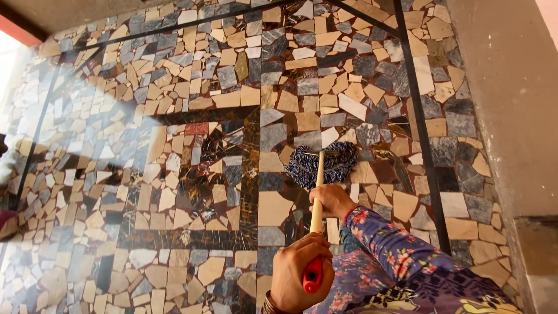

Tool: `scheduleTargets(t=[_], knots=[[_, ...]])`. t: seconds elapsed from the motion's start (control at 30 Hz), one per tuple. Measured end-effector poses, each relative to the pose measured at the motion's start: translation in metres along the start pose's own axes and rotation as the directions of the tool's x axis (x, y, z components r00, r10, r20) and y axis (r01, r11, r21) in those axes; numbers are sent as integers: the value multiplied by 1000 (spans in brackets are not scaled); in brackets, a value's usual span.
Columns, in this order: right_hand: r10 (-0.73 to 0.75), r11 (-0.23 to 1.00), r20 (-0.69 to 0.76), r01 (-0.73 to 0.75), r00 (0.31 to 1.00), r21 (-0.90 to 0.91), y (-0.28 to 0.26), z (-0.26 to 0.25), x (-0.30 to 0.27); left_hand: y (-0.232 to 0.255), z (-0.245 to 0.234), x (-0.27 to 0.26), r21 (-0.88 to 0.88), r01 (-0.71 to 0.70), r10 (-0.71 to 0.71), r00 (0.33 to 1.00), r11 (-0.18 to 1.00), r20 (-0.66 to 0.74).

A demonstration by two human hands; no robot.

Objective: The person is mopping a tiled indoor floor using a mop and a bucket of water.

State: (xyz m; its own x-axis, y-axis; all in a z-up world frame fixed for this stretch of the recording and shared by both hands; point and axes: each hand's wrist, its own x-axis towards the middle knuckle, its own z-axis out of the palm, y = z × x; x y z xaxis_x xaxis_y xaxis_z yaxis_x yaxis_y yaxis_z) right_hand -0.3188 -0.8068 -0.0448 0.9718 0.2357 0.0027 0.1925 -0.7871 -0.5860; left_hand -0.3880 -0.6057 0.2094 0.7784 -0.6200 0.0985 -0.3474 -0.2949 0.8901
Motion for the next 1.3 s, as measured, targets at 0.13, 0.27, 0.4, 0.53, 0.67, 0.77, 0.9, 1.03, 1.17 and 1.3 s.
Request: scheduleTargets(t=[0.13, 0.27, 0.4, 0.53, 0.67, 0.77, 0.9, 1.03, 1.17, 1.3], knots=[[25, 997, -29, -22, 999, 77, -46, 12, -55, 11, -3, -53, -10, 83, -81, 990, 997, 119], [254, 959, -89, -240, 963, 149, -69, 38, -102, -50, 29, -107, 25, -38, 32, 976, 999, 216], [249, 968, -186, -237, 951, 81, -51, 68, -108, -67, 43, -129, 12, -97, 90, 958, 995, 274], [352, 934, -42, -354, 935, -43, -12, 81, -85, -101, 69, -115, -48, -41, 47, 990, 998, 135], [387, 917, -52, -390, 921, -83, 27, 56, -46, -108, 77, -62, -24, -98, 100, 990, 995, 101], [411, 900, -31, -411, 911, -143, 64, 26, -12, -90, 75, 3, -31, -119, 121, 988, 992, 100], [459, 880, -60, -463, 886, -104, 141, 0, 34, -87, 95, 89, -16, -125, 126, 990, 992, 70], [413, 903, -123, -423, 903, -78, 209, -57, 68, -92, 139, 182, -3, -106, 106, 994, 994, 31], [406, 906, -62, -410, 912, -106, 280, -117, 102, -93, 178, 262, -2, -87, 87, 995, 996, 37], [225, 952, -84, -237, 971, -192, 392, -95, 146, -112, 209, 321, 17, -62, 62, 998, 998, -11]])
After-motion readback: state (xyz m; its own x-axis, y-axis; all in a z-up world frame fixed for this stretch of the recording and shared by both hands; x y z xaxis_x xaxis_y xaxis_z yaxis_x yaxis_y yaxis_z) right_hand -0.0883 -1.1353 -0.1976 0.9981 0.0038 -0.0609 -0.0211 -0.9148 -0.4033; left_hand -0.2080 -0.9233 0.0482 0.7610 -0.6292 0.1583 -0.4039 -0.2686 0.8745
